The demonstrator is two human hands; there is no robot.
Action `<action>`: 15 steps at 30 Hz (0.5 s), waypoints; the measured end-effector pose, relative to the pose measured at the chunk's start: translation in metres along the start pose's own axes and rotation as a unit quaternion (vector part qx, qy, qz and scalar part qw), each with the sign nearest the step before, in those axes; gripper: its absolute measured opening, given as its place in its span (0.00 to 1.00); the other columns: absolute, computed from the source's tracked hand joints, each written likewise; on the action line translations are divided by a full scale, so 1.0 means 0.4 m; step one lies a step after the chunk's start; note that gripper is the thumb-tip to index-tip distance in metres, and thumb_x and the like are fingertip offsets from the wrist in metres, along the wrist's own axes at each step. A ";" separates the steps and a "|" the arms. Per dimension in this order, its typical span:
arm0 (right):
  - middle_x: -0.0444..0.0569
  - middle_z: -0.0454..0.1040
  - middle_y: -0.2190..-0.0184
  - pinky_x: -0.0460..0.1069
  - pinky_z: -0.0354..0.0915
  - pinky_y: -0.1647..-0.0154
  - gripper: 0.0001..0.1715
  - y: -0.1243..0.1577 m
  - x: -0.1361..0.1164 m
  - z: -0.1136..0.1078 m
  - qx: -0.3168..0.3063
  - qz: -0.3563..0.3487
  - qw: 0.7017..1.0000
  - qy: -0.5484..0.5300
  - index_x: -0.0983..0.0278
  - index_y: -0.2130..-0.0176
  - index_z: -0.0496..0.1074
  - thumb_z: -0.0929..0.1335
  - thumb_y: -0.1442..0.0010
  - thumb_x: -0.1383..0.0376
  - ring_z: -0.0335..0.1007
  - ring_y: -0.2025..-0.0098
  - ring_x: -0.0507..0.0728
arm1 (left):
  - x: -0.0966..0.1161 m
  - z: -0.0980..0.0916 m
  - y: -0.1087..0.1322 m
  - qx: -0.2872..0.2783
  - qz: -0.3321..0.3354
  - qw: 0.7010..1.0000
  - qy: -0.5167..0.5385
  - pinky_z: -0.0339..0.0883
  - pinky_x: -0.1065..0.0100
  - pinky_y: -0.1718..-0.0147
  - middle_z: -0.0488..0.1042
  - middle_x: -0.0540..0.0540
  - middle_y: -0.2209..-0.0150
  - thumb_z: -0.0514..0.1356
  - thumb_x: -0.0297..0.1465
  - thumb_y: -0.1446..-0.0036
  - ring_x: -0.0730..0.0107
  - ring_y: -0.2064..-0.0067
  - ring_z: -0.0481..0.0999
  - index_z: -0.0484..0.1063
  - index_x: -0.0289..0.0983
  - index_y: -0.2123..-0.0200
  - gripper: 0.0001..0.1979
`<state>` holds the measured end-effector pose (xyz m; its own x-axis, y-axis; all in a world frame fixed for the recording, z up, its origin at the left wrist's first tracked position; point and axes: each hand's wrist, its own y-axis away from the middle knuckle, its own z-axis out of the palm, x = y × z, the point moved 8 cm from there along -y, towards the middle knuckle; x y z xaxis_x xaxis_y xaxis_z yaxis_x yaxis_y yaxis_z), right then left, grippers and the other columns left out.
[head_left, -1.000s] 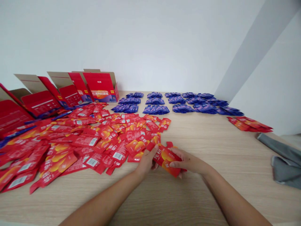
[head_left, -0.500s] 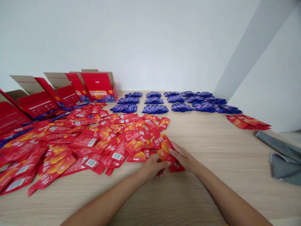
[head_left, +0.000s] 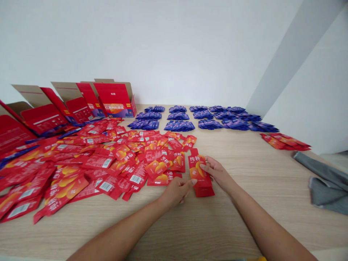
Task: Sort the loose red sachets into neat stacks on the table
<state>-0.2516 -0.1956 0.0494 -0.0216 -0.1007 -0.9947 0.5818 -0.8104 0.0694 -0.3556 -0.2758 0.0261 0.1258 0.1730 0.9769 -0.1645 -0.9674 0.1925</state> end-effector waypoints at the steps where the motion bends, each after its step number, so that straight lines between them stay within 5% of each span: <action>1: 0.39 0.71 0.78 0.43 0.54 0.83 0.25 -0.004 0.007 -0.008 -0.001 0.009 1.000 0.018 0.62 0.62 0.64 0.72 0.52 0.49 0.61 0.83 0.48 | 0.003 -0.011 0.000 0.023 0.012 1.000 -0.012 0.43 0.72 0.86 0.49 0.56 0.92 0.49 0.59 0.49 0.81 0.88 0.50 0.51 0.40 0.89 0.32; 5: 0.38 0.69 0.79 0.43 0.49 0.83 0.24 -0.018 0.039 -0.030 -0.017 0.031 0.993 0.111 0.62 0.63 0.64 0.70 0.51 0.48 0.55 0.84 0.47 | 0.058 -0.041 0.020 0.108 0.136 0.974 -0.144 0.55 0.72 0.79 0.60 0.53 0.85 0.50 0.48 0.41 0.76 0.80 0.60 0.57 0.38 0.85 0.26; 8: 0.37 0.66 0.83 0.44 0.50 0.81 0.16 -0.022 0.040 -0.057 0.017 0.010 0.966 0.258 0.61 0.69 0.66 0.67 0.48 0.52 0.56 0.82 0.49 | 0.107 -0.007 0.050 0.090 0.262 0.922 -0.270 0.66 0.66 0.59 0.74 0.45 0.66 0.52 0.36 0.39 0.67 0.61 0.72 0.71 0.37 0.72 0.14; 11: 0.41 0.67 0.81 0.47 0.55 0.76 0.14 -0.020 0.016 -0.097 0.099 -0.020 0.904 0.416 0.61 0.73 0.67 0.64 0.44 0.54 0.61 0.78 0.52 | 0.092 0.048 0.060 0.014 0.287 0.878 -0.383 0.55 0.53 0.41 0.67 0.42 0.43 0.53 0.33 0.38 0.58 0.40 0.62 0.71 0.41 0.51 0.15; 15: 0.46 0.74 0.72 0.49 0.61 0.67 0.13 -0.042 -0.007 -0.135 0.167 -0.028 0.845 0.507 0.62 0.68 0.69 0.61 0.41 0.58 0.68 0.70 0.56 | 0.038 0.085 0.052 -0.050 0.255 0.835 -0.486 0.46 0.42 0.39 0.53 0.45 0.34 0.53 0.40 0.38 0.48 0.33 0.46 0.62 0.47 0.41 0.22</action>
<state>-0.2177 -0.1506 0.0470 0.7644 0.3522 -0.5400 0.3378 -0.9322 -0.1299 -0.3238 -0.2995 0.0417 0.7403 -0.5352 0.4069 -0.5138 -0.8407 -0.1708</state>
